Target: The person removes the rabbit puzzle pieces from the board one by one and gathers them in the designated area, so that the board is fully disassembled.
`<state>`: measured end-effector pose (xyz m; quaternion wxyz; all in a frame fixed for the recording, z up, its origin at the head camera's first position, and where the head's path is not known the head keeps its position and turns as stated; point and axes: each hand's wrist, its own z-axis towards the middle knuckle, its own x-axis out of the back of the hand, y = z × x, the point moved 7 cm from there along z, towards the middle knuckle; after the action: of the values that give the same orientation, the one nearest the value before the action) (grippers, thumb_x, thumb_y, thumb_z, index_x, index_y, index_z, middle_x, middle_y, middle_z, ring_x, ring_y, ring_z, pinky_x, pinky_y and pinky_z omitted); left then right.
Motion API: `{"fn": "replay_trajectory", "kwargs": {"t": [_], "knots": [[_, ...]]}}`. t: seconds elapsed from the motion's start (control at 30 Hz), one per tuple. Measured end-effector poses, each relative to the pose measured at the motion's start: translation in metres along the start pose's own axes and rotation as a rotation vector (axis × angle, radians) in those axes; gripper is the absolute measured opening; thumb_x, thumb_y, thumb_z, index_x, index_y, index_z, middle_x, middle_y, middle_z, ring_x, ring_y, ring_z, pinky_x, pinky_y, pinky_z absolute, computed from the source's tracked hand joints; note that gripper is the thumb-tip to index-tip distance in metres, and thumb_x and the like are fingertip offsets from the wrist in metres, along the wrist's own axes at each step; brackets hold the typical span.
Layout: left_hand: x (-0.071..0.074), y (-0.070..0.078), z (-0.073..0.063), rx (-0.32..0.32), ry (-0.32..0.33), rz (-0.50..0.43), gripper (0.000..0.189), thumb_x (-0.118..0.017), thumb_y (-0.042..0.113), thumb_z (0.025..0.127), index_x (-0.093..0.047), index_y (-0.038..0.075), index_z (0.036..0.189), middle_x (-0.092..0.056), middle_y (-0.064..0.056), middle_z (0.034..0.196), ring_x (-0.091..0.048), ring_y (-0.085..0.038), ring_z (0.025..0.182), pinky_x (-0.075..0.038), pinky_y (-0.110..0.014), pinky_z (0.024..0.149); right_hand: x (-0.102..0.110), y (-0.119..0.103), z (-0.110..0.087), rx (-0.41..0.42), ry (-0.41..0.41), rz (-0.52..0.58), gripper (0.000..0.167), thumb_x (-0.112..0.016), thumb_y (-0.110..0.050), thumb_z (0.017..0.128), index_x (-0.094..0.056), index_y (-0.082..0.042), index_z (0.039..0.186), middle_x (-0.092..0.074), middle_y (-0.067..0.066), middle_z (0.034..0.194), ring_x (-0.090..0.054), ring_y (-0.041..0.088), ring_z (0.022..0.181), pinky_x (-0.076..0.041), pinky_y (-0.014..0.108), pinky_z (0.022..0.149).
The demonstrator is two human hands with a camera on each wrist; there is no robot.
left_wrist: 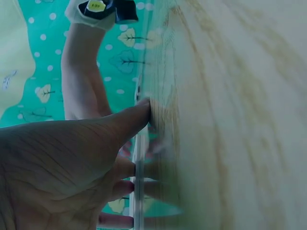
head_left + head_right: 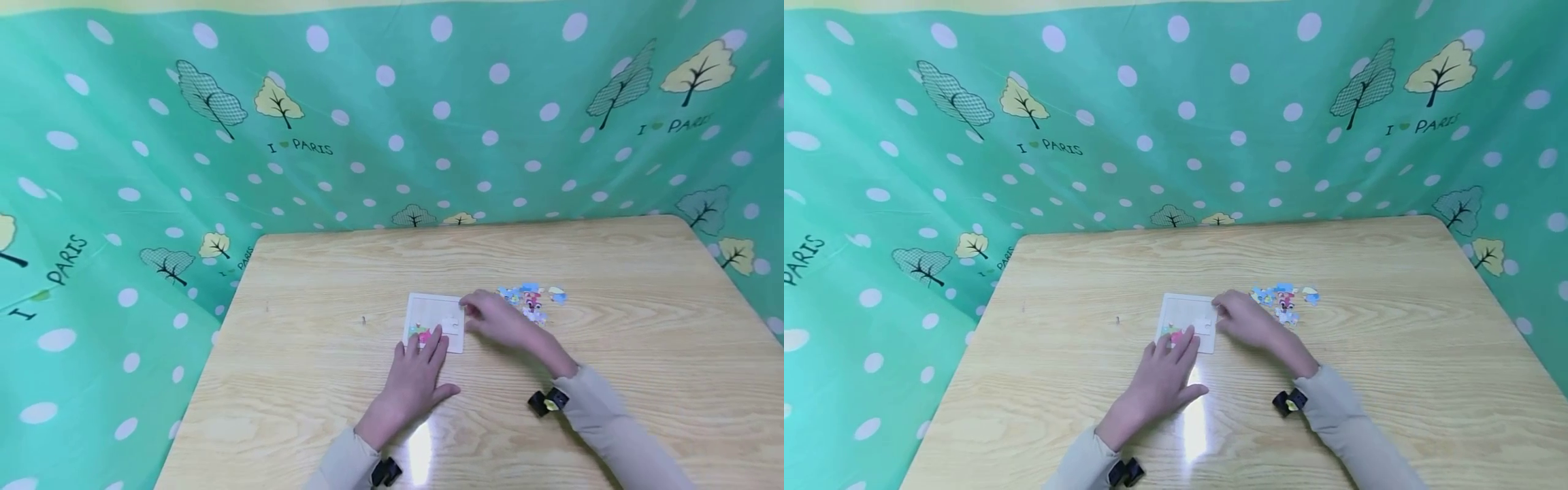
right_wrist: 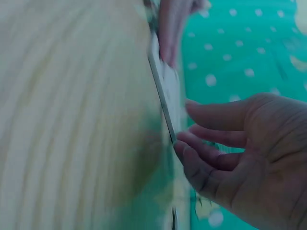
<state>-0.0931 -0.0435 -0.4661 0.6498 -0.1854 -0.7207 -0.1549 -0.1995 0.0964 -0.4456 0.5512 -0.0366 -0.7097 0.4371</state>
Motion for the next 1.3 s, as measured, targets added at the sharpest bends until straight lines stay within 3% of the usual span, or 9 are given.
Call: {"fn": "replay_trajectory", "kwargs": {"t": [0.13, 0.33, 0.43, 0.6, 0.73, 0.83, 0.97, 1.13, 1.3], "knots": [[-0.001, 0.000, 0.000, 0.003, -0.005, -0.005, 0.086, -0.049, 0.067, 0.099, -0.037, 0.009, 0.161, -0.029, -0.015, 0.168, -0.039, -0.037, 0.144, -0.042, -0.055, 0.112, -0.018, -0.011, 0.010, 0.008, -0.058, -0.055, 0.044, -0.080, -0.006, 0.088, -0.065, 0.007, 0.127, -0.053, 0.007, 0.101, -0.050, 0.018, 0.086, -0.050, 0.032, 0.074], [-0.001, -0.001, -0.001, 0.013, -0.007, -0.016, 0.085, -0.051, 0.066, 0.099, -0.039, 0.010, 0.160, -0.030, -0.023, 0.165, -0.038, -0.038, 0.145, -0.040, -0.057, 0.114, -0.022, -0.011, 0.022, -0.030, -0.055, -0.030, 0.026, -0.080, -0.002, 0.087, -0.060, -0.002, 0.104, -0.050, 0.007, 0.099, -0.050, 0.020, 0.084, -0.048, 0.034, 0.074], [-0.002, -0.001, -0.001, 0.020, -0.016, -0.028, 0.084, -0.051, 0.066, 0.099, -0.038, 0.010, 0.161, -0.029, -0.029, 0.163, -0.037, -0.039, 0.146, -0.038, -0.058, 0.115, -0.018, -0.005, 0.024, -0.062, -0.005, 0.027, 0.020, -0.076, 0.000, 0.089, -0.057, -0.006, 0.094, -0.054, 0.005, 0.089, -0.052, 0.019, 0.079, -0.049, 0.033, 0.070], [-0.002, -0.001, -0.001, 0.017, -0.009, -0.022, 0.085, -0.051, 0.066, 0.099, -0.038, 0.010, 0.160, -0.030, -0.033, 0.161, -0.037, -0.040, 0.145, -0.039, -0.057, 0.115, -0.001, 0.004, 0.020, -0.074, 0.160, 0.115, 0.022, -0.070, 0.014, 0.084, -0.064, -0.007, 0.085, -0.063, 0.004, 0.084, -0.056, 0.019, 0.076, -0.051, 0.031, 0.068], [0.000, -0.001, -0.002, 0.010, 0.018, -0.026, 0.084, -0.054, 0.066, 0.098, -0.041, 0.009, 0.159, -0.033, -0.034, 0.159, -0.040, -0.041, 0.143, -0.041, -0.057, 0.113, 0.016, 0.013, 0.015, -0.075, 0.240, 0.179, 0.025, -0.067, 0.018, 0.081, -0.073, -0.005, 0.088, -0.069, 0.007, 0.083, -0.056, 0.019, 0.073, -0.048, 0.026, 0.062], [0.001, -0.001, -0.002, 0.009, 0.014, -0.041, 0.084, -0.054, 0.065, 0.098, -0.041, 0.009, 0.159, -0.033, -0.034, 0.159, -0.040, -0.041, 0.143, -0.040, -0.057, 0.114, 0.027, 0.019, 0.009, -0.088, 0.242, 0.224, 0.025, -0.066, 0.015, 0.084, -0.076, 0.001, 0.103, -0.074, 0.016, 0.101, -0.065, 0.027, 0.086, -0.057, 0.031, 0.072], [0.001, -0.001, -0.002, 0.013, -0.008, -0.045, 0.084, -0.052, 0.065, 0.099, -0.038, 0.010, 0.160, -0.030, -0.033, 0.161, -0.038, -0.041, 0.145, -0.039, -0.057, 0.115, 0.038, 0.027, 0.001, -0.111, 0.249, 0.279, 0.027, -0.068, 0.004, 0.093, -0.071, 0.007, 0.120, -0.069, 0.024, 0.124, -0.067, 0.036, 0.102, -0.059, 0.044, 0.086], [0.001, -0.001, -0.002, 0.016, -0.010, -0.059, 0.085, -0.052, 0.065, 0.099, -0.037, 0.009, 0.161, -0.028, -0.033, 0.161, -0.037, -0.042, 0.145, -0.038, -0.058, 0.116, 0.048, 0.039, -0.008, -0.170, 0.275, 0.312, 0.025, -0.065, 0.003, 0.097, -0.065, 0.010, 0.122, -0.070, 0.024, 0.107, -0.070, 0.034, 0.087, -0.061, 0.036, 0.072], [0.001, -0.002, -0.003, 0.021, -0.007, -0.084, 0.087, -0.054, 0.064, 0.098, -0.037, 0.005, 0.160, -0.027, -0.034, 0.162, -0.037, -0.041, 0.146, -0.038, -0.058, 0.116, 0.052, 0.046, -0.017, -0.187, 0.230, 0.234, 0.025, -0.069, 0.000, 0.095, -0.066, 0.006, 0.120, -0.072, 0.013, 0.098, -0.070, 0.026, 0.089, -0.056, 0.025, 0.072]]}}
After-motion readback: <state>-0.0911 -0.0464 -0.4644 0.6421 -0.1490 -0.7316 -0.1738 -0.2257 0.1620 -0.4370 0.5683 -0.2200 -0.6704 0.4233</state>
